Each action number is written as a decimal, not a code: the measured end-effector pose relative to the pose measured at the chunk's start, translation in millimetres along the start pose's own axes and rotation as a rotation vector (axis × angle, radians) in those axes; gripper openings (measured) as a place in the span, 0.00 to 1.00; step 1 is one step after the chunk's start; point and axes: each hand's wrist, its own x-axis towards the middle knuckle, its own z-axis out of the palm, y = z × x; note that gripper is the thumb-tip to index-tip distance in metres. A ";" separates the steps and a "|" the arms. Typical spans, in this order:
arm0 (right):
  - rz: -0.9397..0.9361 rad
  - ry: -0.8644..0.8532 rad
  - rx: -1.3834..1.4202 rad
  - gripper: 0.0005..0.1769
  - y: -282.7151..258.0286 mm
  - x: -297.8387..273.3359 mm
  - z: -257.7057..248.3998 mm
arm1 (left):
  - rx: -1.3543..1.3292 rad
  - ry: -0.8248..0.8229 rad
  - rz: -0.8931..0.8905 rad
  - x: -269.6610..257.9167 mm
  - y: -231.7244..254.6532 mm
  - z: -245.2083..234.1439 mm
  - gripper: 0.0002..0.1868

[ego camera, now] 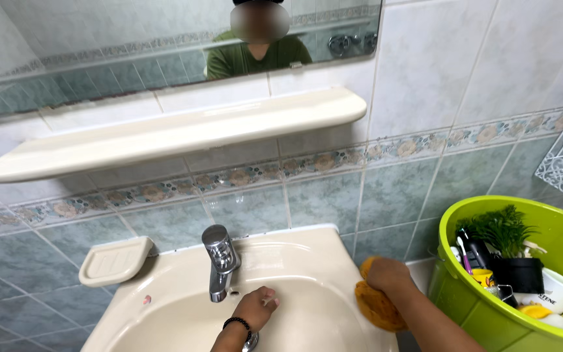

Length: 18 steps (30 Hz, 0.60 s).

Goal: The person washes a yellow sponge under running water and wipes the sink basin and faucet. They then wipe a white wall-mounted corner shelf and rinse several toothbrushes, toothpaste tubes, and metal cups under the tap.

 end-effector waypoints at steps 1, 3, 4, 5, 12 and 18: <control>0.005 0.044 0.012 0.20 -11.0 -6.7 -18.6 | 0.005 0.013 0.002 0.1 0.7 -6.1 0.25; 0.020 0.169 0.181 0.29 -40.8 -21.3 -44.0 | -0.013 0.037 -0.024 -2.0 3.7 -13.3 0.25; -0.090 0.295 0.167 0.34 -58.7 -26.7 -51.0 | -0.036 0.047 -0.051 -2.4 6.0 -15.9 0.25; -0.200 0.416 0.148 0.39 -75.2 -31.5 -53.4 | -0.063 0.053 -0.081 -4.9 8.7 -12.8 0.25; -0.179 0.054 -0.033 0.47 -106.1 -40.2 -14.5 | -0.077 0.127 0.031 -22.1 35.8 -1.4 0.24; -0.095 0.072 -0.002 0.40 -47.5 -58.7 28.2 | -0.084 0.095 0.060 -40.6 64.4 18.6 0.24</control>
